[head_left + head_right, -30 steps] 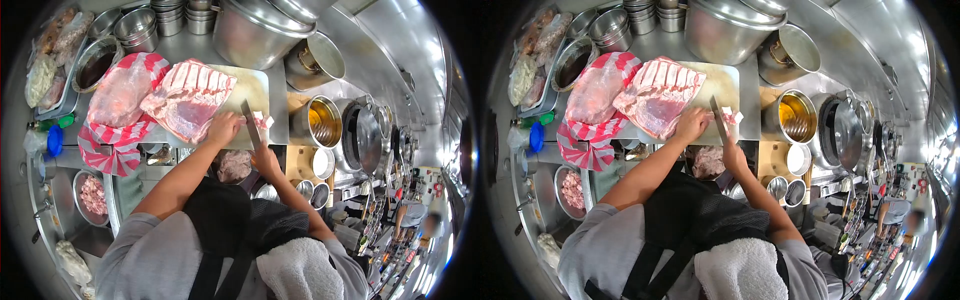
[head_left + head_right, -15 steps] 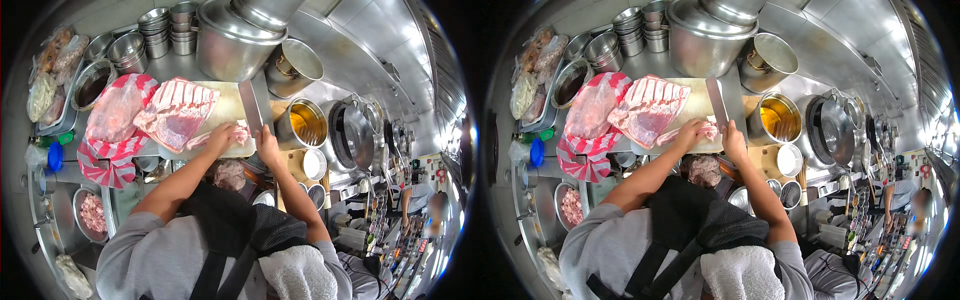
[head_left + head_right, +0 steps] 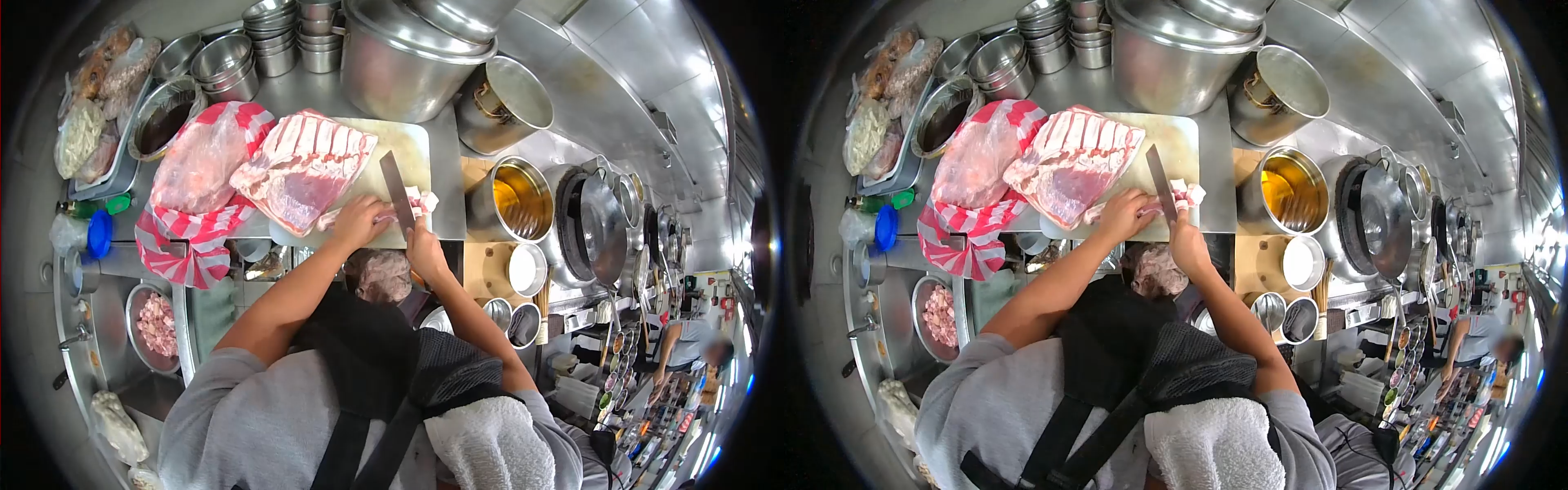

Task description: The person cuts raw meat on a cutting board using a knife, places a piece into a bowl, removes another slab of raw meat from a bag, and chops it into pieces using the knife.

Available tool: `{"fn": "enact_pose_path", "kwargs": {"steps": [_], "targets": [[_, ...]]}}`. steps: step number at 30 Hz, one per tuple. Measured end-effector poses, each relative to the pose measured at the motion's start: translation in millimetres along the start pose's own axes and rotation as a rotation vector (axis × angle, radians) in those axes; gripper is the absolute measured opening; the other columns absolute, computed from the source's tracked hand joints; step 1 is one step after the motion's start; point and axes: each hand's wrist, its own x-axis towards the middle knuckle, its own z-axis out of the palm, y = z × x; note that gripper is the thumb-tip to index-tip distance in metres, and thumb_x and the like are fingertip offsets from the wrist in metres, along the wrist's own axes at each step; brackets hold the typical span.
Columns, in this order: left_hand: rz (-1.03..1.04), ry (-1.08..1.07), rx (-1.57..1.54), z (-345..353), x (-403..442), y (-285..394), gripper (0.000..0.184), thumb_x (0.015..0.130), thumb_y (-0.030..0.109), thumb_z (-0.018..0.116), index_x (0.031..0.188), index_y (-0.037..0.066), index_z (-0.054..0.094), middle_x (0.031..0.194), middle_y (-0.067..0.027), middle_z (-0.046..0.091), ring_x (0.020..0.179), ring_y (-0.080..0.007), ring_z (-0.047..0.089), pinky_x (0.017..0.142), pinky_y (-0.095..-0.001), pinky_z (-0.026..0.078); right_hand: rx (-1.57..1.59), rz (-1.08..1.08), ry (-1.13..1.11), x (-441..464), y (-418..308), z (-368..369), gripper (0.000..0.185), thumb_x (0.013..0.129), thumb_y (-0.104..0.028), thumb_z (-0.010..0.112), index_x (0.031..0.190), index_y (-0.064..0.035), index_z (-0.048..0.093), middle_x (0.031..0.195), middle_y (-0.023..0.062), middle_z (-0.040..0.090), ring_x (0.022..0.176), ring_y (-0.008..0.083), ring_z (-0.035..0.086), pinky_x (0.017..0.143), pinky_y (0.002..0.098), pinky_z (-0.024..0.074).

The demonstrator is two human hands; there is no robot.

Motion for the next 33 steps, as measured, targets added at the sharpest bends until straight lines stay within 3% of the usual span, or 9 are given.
{"fn": "enact_pose_path", "kwargs": {"steps": [8,9,14,18,24,27,29,33], "targets": [[0.003,-0.019,0.020,12,4,-14,0.030,0.086,0.026,0.083,0.113,0.011,0.081,0.109,-0.0072,0.074,0.104,-0.0310,0.069,0.092,-0.0434,0.057,-0.092,0.169,-0.170,-78,21,-26,0.032,0.110,-0.023,0.053,0.129,0.0016,0.046,0.094,0.0403,0.071,0.092,0.0626,0.069,0.084,0.0706,0.0517],[-0.001,-0.025,0.020,12,5,-15,0.030,0.086,0.026,0.083,0.113,0.011,0.081,0.109,-0.0072,0.074,0.104,-0.0310,0.069,0.092,-0.0434,0.057,-0.101,0.162,-0.169,-74,13,-31,0.032,0.110,-0.019,0.054,0.128,0.0061,0.046,0.093,0.0413,0.070,0.094,0.0618,0.068,0.081,0.0693,0.0516],[0.053,-0.084,-0.017,5,12,-15,0.030,0.087,0.021,0.083,0.115,0.011,0.081,0.110,-0.0074,0.075,0.104,-0.0322,0.069,0.093,-0.0437,0.057,-0.044,0.047,-0.093,17,7,5,0.030,0.110,-0.018,0.053,0.128,0.0054,0.048,0.095,0.0409,0.070,0.095,0.0619,0.068,0.083,0.0679,0.0527],[0.096,-0.131,-0.078,5,2,-15,0.031,0.085,0.016,0.083,0.116,0.010,0.079,0.111,-0.0081,0.075,0.104,-0.0335,0.070,0.092,-0.0447,0.058,-0.083,0.022,-0.028,37,-4,17,0.031,0.110,-0.017,0.052,0.132,0.0054,0.049,0.096,0.0397,0.071,0.093,0.0598,0.070,0.082,0.0670,0.0531],[-0.076,0.120,-0.073,3,-5,-7,0.028,0.085,0.013,0.083,0.112,0.009,0.078,0.112,-0.0087,0.076,0.104,-0.0344,0.071,0.089,-0.0470,0.058,-0.014,0.011,-0.063,7,13,8,0.031,0.109,-0.017,0.050,0.133,0.0026,0.050,0.102,0.0419,0.070,0.100,0.0622,0.069,0.086,0.0690,0.0523],[-0.033,0.147,-0.091,21,-2,-8,0.032,0.085,0.016,0.085,0.115,0.009,0.077,0.114,-0.0094,0.076,0.104,-0.0355,0.071,0.092,-0.0464,0.057,-0.021,-0.004,-0.061,7,19,-11,0.039,0.110,-0.020,0.052,0.139,0.0058,0.048,0.099,0.0420,0.070,0.096,0.0616,0.069,0.086,0.0674,0.0530],[-0.077,0.024,-0.096,24,10,-10,0.044,0.083,0.021,0.089,0.123,0.009,0.074,0.121,-0.0128,0.075,0.110,-0.0375,0.070,0.097,-0.0469,0.056,0.011,-0.070,0.045,8,14,-15,0.049,0.109,-0.020,0.055,0.147,0.0096,0.045,0.092,0.0402,0.071,0.090,0.0607,0.070,0.083,0.0662,0.0541],[-0.092,0.067,-0.027,-7,6,8,0.056,0.080,0.026,0.093,0.129,0.008,0.072,0.125,-0.0159,0.073,0.115,-0.0392,0.068,0.102,-0.0484,0.053,0.016,-0.056,0.100,4,-12,-21,0.049,0.110,-0.019,0.054,0.148,0.0102,0.044,0.091,0.0396,0.071,0.089,0.0606,0.070,0.082,0.0665,0.0541]]}}
